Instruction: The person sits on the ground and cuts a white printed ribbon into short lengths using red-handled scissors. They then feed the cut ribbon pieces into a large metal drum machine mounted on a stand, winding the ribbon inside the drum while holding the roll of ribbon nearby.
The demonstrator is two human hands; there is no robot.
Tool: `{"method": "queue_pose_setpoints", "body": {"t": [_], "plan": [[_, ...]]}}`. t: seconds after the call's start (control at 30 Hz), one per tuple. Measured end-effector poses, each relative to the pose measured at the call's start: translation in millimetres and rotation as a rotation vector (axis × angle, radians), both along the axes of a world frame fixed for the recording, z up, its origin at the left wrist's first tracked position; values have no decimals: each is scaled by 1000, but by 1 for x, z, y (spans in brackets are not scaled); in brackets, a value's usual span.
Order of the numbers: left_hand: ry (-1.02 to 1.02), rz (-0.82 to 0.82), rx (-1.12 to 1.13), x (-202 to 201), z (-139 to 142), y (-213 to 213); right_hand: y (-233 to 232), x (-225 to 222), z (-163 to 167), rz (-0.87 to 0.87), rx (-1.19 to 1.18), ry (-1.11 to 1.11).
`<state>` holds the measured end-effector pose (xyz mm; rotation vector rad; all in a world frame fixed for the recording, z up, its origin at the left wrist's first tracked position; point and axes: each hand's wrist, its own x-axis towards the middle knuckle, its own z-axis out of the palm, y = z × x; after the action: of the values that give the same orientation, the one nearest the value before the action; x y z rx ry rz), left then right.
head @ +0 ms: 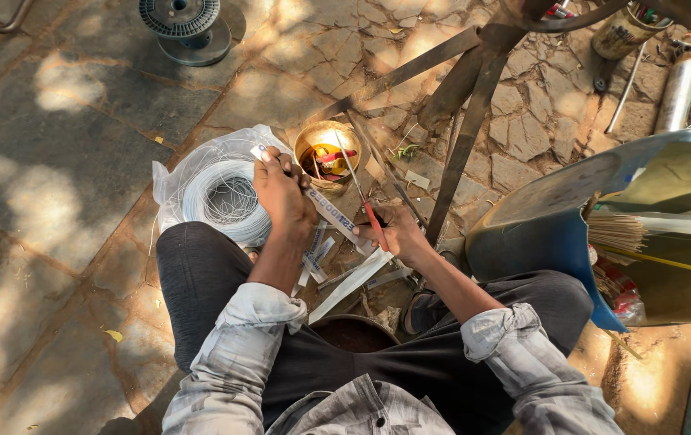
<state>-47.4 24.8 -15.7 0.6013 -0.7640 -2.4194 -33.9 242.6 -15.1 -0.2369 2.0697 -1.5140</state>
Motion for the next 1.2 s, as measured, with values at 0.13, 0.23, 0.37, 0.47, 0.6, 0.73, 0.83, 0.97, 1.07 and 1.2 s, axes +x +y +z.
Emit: {"method": "queue_pose_setpoints", "body": {"t": [0.13,0.23,0.37,0.47,0.6,0.73,0.83,0.97,1.07,1.2], "plan": [[22,24,-1,-3,-4,-13,-4,0,2,-110,-117,-87],[28,4,-77,-4,0,-13,-1,-3,9,-64,17,1],[-190,592,-1712,13,10,1,19,-5,23,-37,187,169],[-4,-654,-1609,26,16,32,43,-8,31,52,299,228],[126,-1101,-1647,31,22,65,74,-15,34,230,381,320],[97,-1234,-1692,32,19,83,94,-19,28,218,400,277],[133,-1232,-1757,36,10,96,102,-18,24,283,420,394],[168,-1151,-1834,34,7,94,105,-22,25,188,331,372],[110,-980,-1784,24,22,69,107,-22,32,49,71,403],[460,-629,-1221,19,49,33,105,-6,39,108,-423,-1]]}}
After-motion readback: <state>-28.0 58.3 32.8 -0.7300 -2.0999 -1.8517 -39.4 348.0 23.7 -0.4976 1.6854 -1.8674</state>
